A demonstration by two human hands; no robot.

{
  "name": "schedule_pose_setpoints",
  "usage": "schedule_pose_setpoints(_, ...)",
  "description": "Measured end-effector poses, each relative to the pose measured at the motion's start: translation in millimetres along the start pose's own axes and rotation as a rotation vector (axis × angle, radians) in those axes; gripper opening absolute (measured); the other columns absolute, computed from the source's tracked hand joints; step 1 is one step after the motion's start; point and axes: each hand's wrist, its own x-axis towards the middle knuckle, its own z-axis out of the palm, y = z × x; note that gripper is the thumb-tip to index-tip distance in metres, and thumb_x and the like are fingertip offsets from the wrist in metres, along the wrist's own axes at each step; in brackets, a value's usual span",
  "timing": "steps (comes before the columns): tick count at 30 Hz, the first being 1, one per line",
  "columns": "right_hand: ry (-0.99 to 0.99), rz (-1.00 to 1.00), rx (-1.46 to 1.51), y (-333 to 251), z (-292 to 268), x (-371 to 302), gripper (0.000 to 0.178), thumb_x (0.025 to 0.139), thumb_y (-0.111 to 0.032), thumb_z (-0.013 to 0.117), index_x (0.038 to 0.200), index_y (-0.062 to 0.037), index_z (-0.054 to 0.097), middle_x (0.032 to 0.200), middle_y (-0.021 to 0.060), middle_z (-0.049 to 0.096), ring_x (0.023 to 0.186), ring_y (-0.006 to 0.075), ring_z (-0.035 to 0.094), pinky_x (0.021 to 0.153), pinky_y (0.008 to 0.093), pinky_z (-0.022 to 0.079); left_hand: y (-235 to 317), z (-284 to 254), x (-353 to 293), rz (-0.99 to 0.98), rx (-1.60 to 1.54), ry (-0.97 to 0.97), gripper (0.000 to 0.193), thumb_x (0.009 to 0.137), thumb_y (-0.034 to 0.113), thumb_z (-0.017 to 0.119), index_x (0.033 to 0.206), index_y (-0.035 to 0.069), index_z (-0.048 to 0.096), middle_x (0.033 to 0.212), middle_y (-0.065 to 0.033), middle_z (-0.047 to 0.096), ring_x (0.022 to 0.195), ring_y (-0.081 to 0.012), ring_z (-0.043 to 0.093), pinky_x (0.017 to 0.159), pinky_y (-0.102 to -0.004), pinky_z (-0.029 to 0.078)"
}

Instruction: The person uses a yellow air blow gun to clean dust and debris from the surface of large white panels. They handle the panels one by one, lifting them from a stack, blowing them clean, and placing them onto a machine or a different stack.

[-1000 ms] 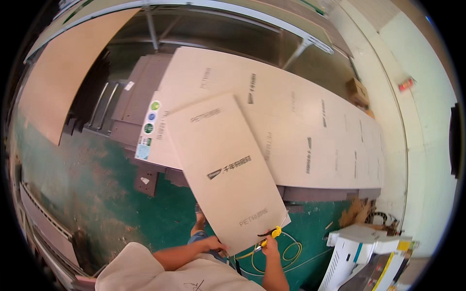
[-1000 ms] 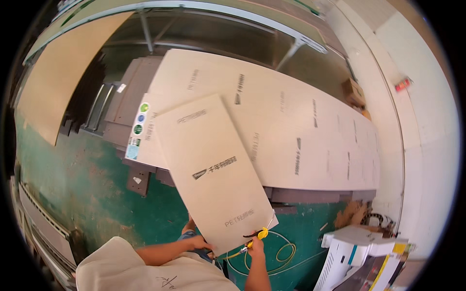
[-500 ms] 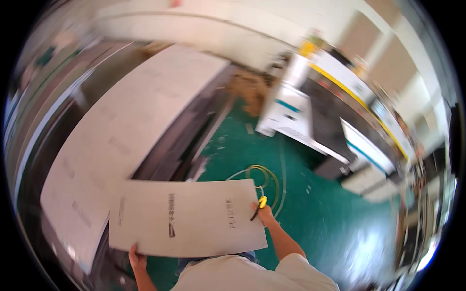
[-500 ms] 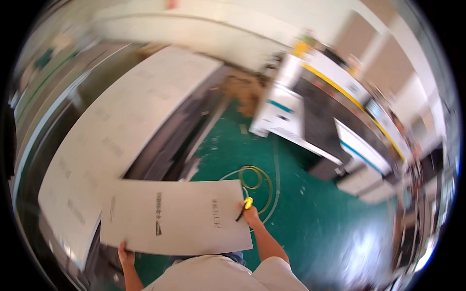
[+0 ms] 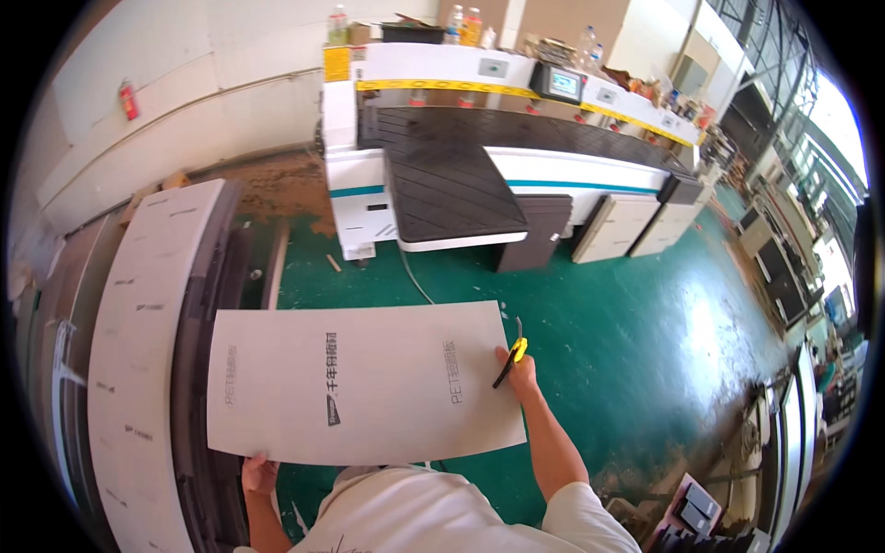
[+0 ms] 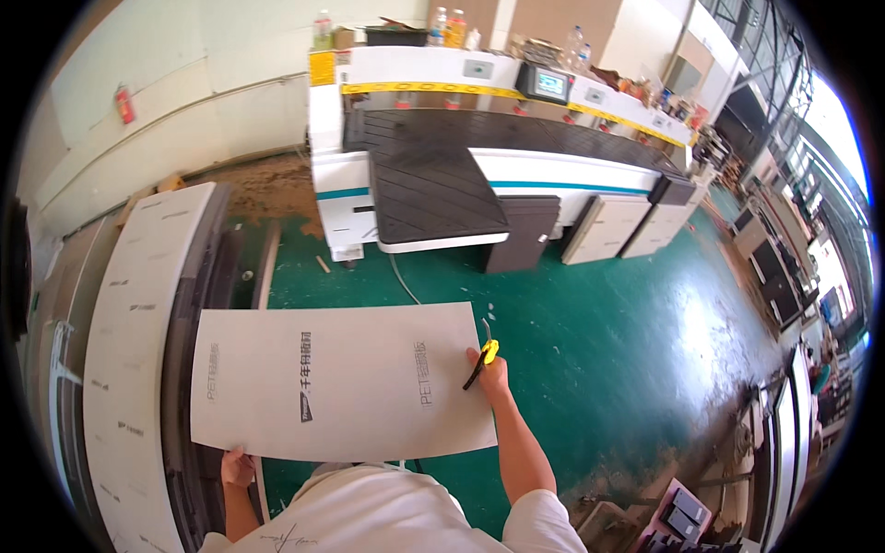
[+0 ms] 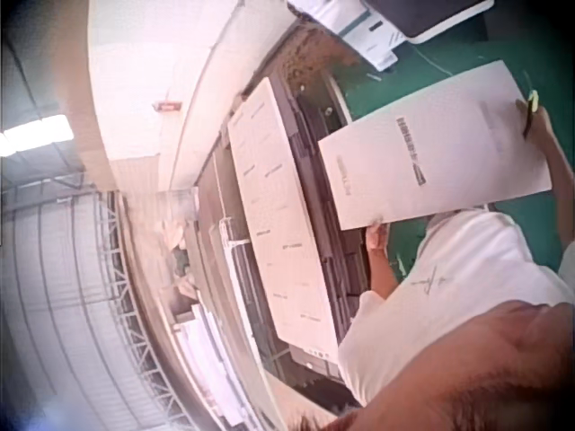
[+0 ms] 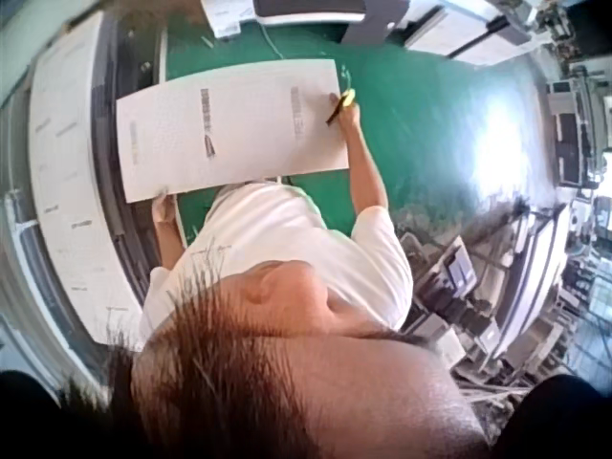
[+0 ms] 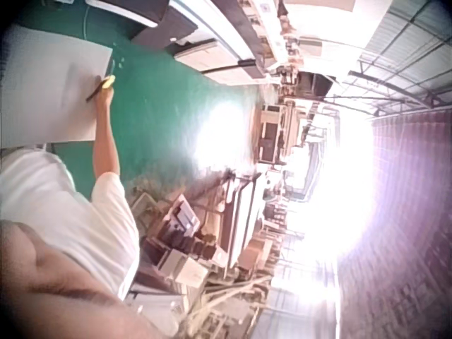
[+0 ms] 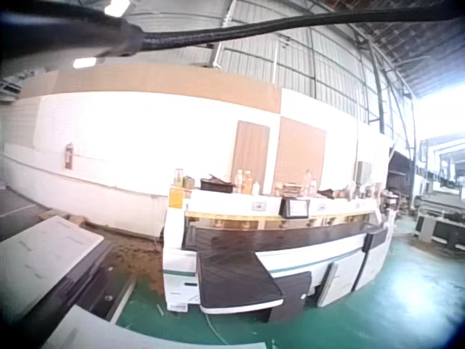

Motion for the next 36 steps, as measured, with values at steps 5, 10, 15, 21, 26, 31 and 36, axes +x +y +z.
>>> schedule_pose_setpoints(5,0.077,0.020,0.332,10,-29,109,0.039,0.089,-0.041,0.083,0.095,-0.0043,0.073,0.088,0.0018,0.069,0.078,0.0121,0.059,0.071,0.0334,0.051,-49,44,139,-0.116,-0.066,-0.249,0.065,0.086,0.006,0.071,0.147,0.001,0.048,0.147,-0.0148,0.056,0.136,-0.0326,0.052,0.116,-0.0535,0.041)
schedule_pose_setpoints(10,0.040,0.108,0.068,-48,-47,229,0.052,0.085,-0.052,0.082,0.085,-0.0008,0.072,0.079,0.0043,0.069,0.074,0.0168,0.062,0.069,0.0374,0.050,-110,75,285,-0.100,0.062,0.016,0.064,0.092,0.014,0.064,0.151,0.001,0.042,0.148,-0.0155,0.054,0.137,-0.0316,0.049,0.118,-0.0514,0.039)
schedule_pose_setpoints(15,0.121,0.133,-0.099,-35,-105,318,0.062,0.083,-0.060,0.079,0.085,0.0009,0.072,0.078,0.0114,0.070,0.073,0.0209,0.064,0.069,0.0418,0.050,-153,145,383,-0.377,0.247,-0.002,0.059,0.099,0.037,0.057,0.148,0.005,0.047,0.142,-0.0143,0.057,0.130,-0.0272,0.052,0.113,-0.0480,0.042)
schedule_pose_setpoints(21,0.071,0.087,-0.032,-49,-80,480,0.061,0.082,-0.058,0.081,0.088,0.0020,0.074,0.081,0.0115,0.071,0.076,0.0204,0.063,0.070,0.0420,0.052,-198,194,450,-0.301,0.053,-0.094,0.058,0.098,0.030,0.058,0.149,0.005,0.046,0.144,-0.0143,0.056,0.131,-0.0282,0.052,0.114,-0.0488,0.042)
schedule_pose_setpoints(26,-0.074,-0.057,0.507,18,-125,639,0.011,0.097,-0.013,0.066,0.102,-0.0066,0.073,0.094,-0.0017,0.068,0.085,0.0135,0.063,0.078,0.0326,0.053,-238,389,457,-0.250,0.123,-0.053,0.032,0.097,0.012,0.065,0.128,0.007,0.062,0.133,-0.0069,0.066,0.123,-0.0263,0.062,0.107,-0.0515,0.048)
schedule_pose_setpoints(31,-0.545,-0.232,-0.150,-73,-131,732,0.023,0.096,-0.015,0.067,0.109,0.0033,0.068,0.092,0.0098,0.072,0.080,0.0219,0.068,0.072,0.0378,0.055,-230,422,494,-0.195,0.432,0.367,0.062,0.096,0.024,0.073,0.149,0.025,0.042,0.149,0.0038,0.049,0.136,-0.0215,0.044,0.106,-0.0541,0.040)
schedule_pose_setpoints(36,-0.739,0.185,-0.116,-121,-215,740,0.032,0.097,-0.021,0.067,0.121,-0.0011,0.061,0.097,0.0122,0.072,0.063,0.0177,0.065,0.046,0.0306,0.052,-251,457,515,-0.200,0.578,0.673,0.073,0.093,0.039,0.077,0.154,0.025,0.038,0.154,0.0018,0.046,0.136,-0.0262,0.043,0.095,-0.0551,0.042)
